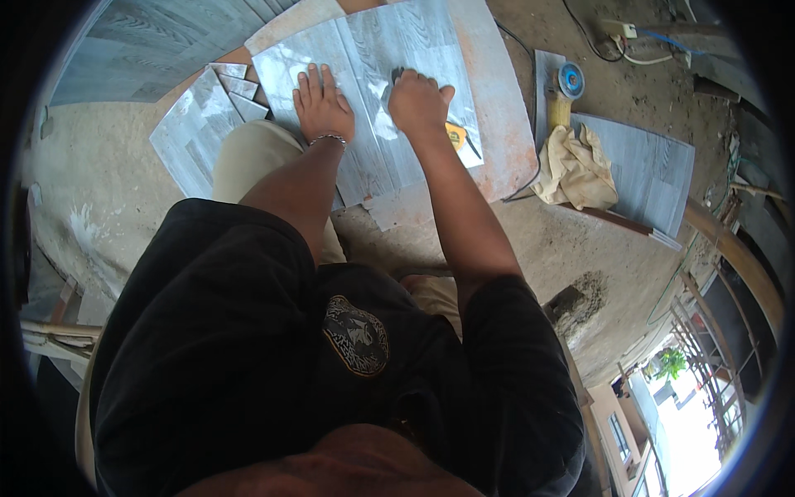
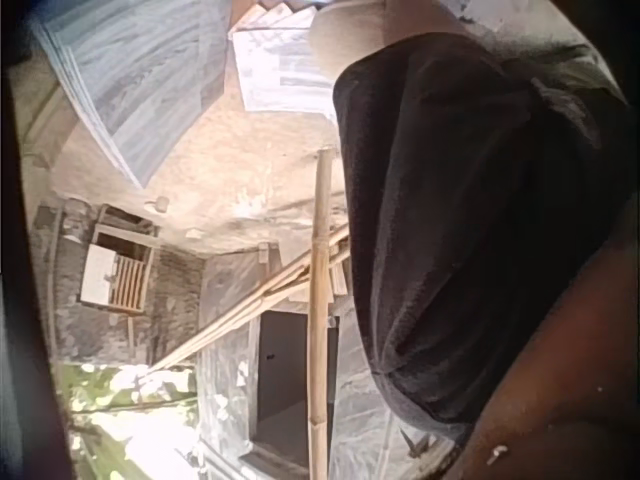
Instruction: Measuring and marking floor tiles for cutting in a renovation site.
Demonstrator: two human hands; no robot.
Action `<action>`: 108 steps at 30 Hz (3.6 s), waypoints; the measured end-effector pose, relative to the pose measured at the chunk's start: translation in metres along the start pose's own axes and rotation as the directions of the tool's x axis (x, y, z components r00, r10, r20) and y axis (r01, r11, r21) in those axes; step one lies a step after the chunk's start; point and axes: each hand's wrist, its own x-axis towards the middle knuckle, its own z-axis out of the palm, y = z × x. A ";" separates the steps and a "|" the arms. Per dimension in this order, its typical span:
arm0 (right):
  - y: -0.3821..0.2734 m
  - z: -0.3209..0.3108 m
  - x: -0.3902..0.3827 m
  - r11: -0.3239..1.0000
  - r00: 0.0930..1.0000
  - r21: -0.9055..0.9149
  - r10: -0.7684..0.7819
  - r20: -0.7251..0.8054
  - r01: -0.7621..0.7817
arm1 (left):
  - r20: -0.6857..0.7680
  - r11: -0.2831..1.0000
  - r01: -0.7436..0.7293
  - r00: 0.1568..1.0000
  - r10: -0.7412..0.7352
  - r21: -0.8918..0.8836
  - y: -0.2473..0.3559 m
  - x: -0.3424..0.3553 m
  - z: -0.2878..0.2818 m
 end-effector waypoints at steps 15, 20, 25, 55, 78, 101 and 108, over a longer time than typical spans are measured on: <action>-0.117 -0.015 0.151 0.959 0.952 -0.138 -0.217 0.216 0.249 | 0.197 0.998 0.033 0.980 -0.022 -0.055 -0.001 0.003 -0.012; -0.130 -0.023 0.154 0.899 0.905 -0.294 -0.205 0.372 0.324 | 0.171 0.999 0.026 0.985 -0.020 -0.034 0.000 0.002 -0.012; -0.124 -0.024 0.110 0.869 0.897 -0.366 -0.173 0.407 0.334 | 0.152 0.999 0.018 0.988 -0.012 -0.043 0.001 0.001 -0.012; 0.012 0.066 -0.170 0.987 0.970 -0.146 -0.023 0.243 0.060 | -0.011 0.998 -0.031 0.999 0.031 0.047 0.001 -0.004 0.008; 0.016 0.090 -0.206 0.981 0.997 -0.192 0.007 0.077 0.008 | 0.079 0.999 -0.007 0.997 0.004 0.045 0.000 -0.003 0.000; 0.056 0.058 -0.210 0.968 0.933 -0.059 0.250 0.260 -0.243 | 0.038 0.998 -0.046 0.998 0.045 0.046 0.005 -0.001 -0.002; 0.084 -0.041 -0.193 0.987 0.880 -0.103 0.154 0.448 -0.120 | 0.007 0.998 -0.054 0.999 0.054 0.016 0.007 -0.004 -0.004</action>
